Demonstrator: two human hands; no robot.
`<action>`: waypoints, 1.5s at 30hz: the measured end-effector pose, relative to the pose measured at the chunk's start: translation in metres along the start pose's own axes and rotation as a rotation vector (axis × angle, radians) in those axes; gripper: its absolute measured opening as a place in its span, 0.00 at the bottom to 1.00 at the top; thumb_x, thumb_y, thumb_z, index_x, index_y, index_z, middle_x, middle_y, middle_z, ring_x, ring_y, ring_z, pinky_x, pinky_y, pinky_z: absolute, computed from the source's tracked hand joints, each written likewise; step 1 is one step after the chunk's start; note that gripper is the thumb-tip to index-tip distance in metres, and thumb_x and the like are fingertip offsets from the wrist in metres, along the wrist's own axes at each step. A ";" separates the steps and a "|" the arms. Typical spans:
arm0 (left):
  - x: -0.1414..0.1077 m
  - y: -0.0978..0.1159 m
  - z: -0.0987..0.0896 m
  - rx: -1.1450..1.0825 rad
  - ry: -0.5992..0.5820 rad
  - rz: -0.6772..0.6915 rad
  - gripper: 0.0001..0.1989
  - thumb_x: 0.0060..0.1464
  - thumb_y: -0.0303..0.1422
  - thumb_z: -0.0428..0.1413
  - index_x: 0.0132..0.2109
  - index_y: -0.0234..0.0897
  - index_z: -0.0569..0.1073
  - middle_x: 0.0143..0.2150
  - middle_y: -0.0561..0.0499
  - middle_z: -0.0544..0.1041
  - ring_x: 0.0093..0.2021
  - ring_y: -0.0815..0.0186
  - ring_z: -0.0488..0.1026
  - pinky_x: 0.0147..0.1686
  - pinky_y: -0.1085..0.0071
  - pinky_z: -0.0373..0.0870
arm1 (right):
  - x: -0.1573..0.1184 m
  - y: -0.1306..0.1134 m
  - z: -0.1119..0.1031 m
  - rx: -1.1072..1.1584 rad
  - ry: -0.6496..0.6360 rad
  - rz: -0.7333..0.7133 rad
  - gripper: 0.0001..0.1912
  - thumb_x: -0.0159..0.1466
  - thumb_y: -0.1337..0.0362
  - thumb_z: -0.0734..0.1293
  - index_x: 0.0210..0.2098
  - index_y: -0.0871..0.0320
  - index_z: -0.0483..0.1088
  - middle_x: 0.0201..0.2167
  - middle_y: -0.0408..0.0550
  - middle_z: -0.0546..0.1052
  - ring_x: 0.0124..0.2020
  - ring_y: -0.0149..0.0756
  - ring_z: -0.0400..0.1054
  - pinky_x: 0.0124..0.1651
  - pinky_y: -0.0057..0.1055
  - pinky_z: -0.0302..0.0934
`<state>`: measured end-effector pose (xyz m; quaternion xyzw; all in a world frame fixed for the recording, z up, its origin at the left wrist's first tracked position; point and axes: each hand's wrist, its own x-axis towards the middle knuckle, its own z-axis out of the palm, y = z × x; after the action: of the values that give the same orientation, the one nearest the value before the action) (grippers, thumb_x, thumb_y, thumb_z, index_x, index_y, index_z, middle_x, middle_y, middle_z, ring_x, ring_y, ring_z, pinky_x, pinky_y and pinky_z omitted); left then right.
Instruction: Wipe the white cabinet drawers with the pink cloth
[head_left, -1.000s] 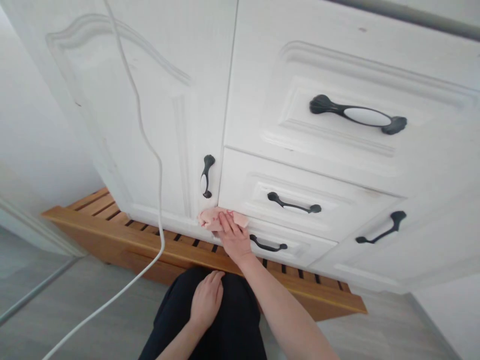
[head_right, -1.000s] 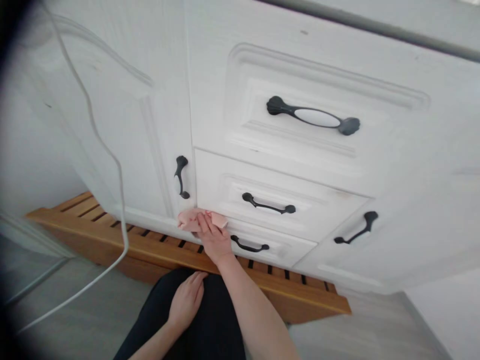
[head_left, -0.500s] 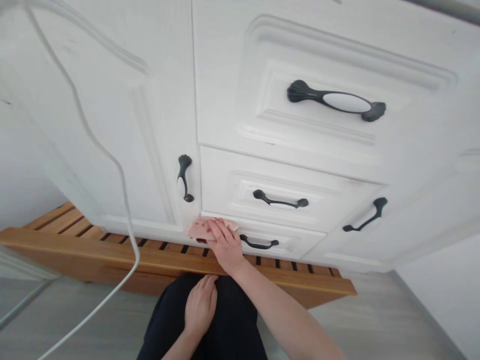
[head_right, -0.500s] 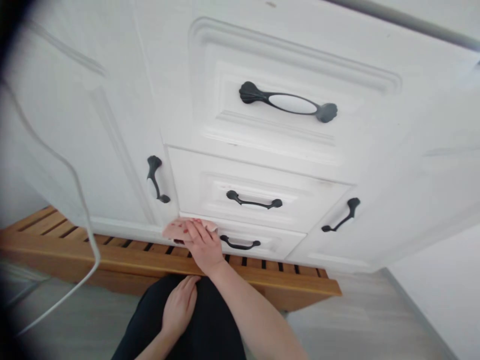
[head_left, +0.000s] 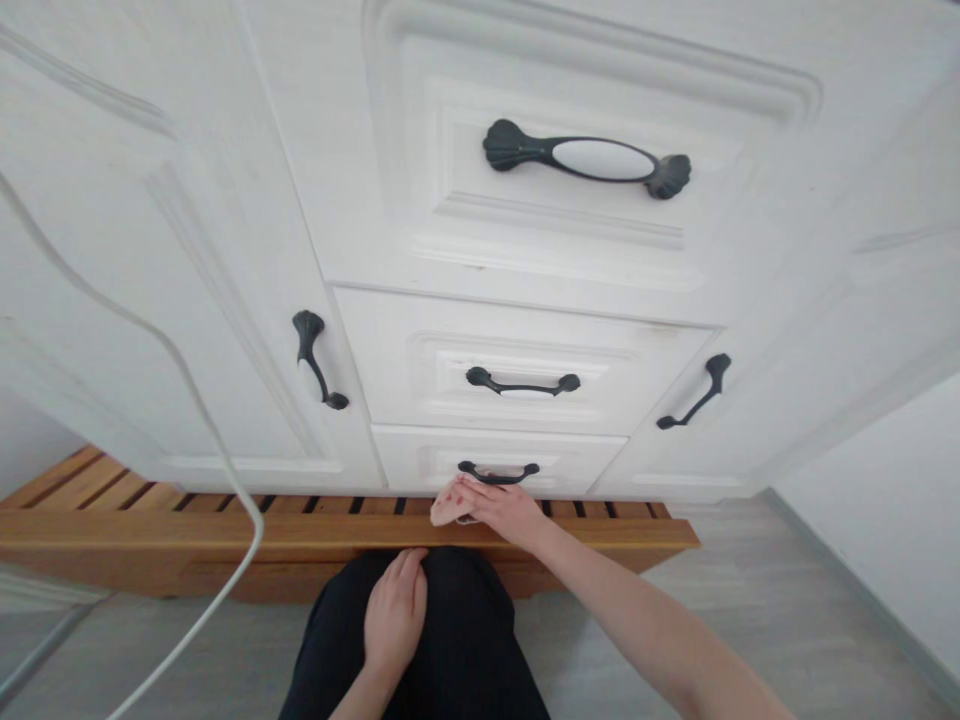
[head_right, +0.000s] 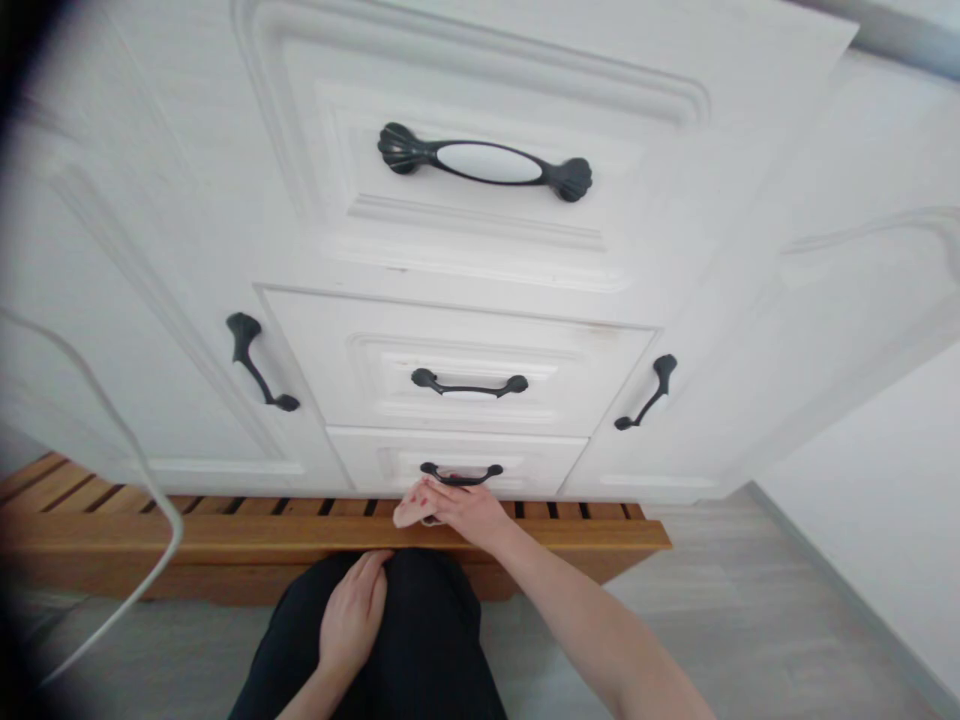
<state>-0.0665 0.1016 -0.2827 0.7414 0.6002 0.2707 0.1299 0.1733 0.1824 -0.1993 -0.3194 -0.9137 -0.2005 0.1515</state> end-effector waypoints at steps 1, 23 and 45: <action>0.000 0.000 0.000 0.003 0.004 0.001 0.18 0.64 0.33 0.41 0.49 0.38 0.73 0.49 0.46 0.79 0.50 0.59 0.77 0.51 0.59 0.75 | -0.015 0.008 -0.008 -0.004 -0.015 0.012 0.16 0.70 0.63 0.62 0.57 0.54 0.69 0.63 0.41 0.70 0.61 0.27 0.63 0.52 0.30 0.65; -0.008 -0.026 0.017 0.207 0.086 0.160 0.22 0.64 0.36 0.39 0.51 0.34 0.74 0.48 0.44 0.82 0.49 0.59 0.79 0.50 0.61 0.78 | -0.134 -0.024 -0.023 0.616 0.353 1.302 0.18 0.59 0.71 0.61 0.41 0.52 0.80 0.40 0.53 0.76 0.46 0.46 0.67 0.48 0.41 0.63; -0.083 0.190 0.031 -1.555 -0.606 -0.303 0.30 0.53 0.49 0.60 0.60 0.43 0.68 0.64 0.42 0.70 0.65 0.53 0.65 0.67 0.51 0.56 | -0.196 -0.114 -0.130 1.184 0.227 1.361 0.26 0.58 0.48 0.69 0.51 0.56 0.74 0.51 0.53 0.78 0.54 0.49 0.70 0.59 0.39 0.61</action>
<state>0.0952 -0.0205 -0.2303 0.3929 0.2754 0.3758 0.7928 0.2667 -0.0621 -0.1955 -0.6383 -0.4607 0.4043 0.4656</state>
